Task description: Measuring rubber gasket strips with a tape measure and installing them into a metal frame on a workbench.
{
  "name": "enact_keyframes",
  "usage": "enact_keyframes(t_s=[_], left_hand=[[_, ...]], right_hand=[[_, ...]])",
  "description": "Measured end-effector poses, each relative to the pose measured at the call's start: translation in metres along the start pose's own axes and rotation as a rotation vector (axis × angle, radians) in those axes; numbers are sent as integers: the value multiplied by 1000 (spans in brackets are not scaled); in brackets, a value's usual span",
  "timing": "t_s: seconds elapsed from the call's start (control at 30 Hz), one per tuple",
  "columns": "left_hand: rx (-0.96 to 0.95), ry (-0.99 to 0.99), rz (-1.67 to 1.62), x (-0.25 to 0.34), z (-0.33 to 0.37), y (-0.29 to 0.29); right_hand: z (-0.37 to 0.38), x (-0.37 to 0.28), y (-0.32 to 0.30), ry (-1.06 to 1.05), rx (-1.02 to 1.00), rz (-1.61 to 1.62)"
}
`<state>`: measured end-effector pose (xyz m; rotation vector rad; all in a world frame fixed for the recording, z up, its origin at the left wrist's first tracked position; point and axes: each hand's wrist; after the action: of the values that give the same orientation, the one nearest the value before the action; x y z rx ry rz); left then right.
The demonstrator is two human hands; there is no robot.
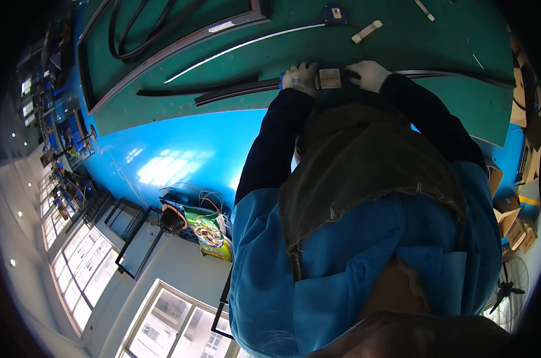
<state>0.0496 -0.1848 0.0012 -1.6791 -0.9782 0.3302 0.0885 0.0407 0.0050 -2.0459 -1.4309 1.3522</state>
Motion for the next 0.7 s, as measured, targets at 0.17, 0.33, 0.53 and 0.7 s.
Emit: enact_keyframes(t_s=[0.17, 0.33, 0.53, 0.7], left_hand=[[12, 56, -25, 0, -1, 0], [41, 50, -10, -4, -5, 5], [-3, 60, -4, 3, -3, -6], [34, 67, 0, 4, -1, -2]], right_hand=[[-14, 21, 2, 54, 6, 14], [-53, 70, -32, 187, -106, -88], [-30, 40, -6, 118, 3, -23], [1, -2, 12, 16, 64, -7]])
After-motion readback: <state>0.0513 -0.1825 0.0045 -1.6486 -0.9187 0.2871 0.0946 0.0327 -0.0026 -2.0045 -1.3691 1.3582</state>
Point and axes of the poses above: each hand's wrist, its own z-axis towards the middle knuckle, its own y-axis out of the palm, x = y × z, and after that the axes turned 12 degrees about y, right-handed
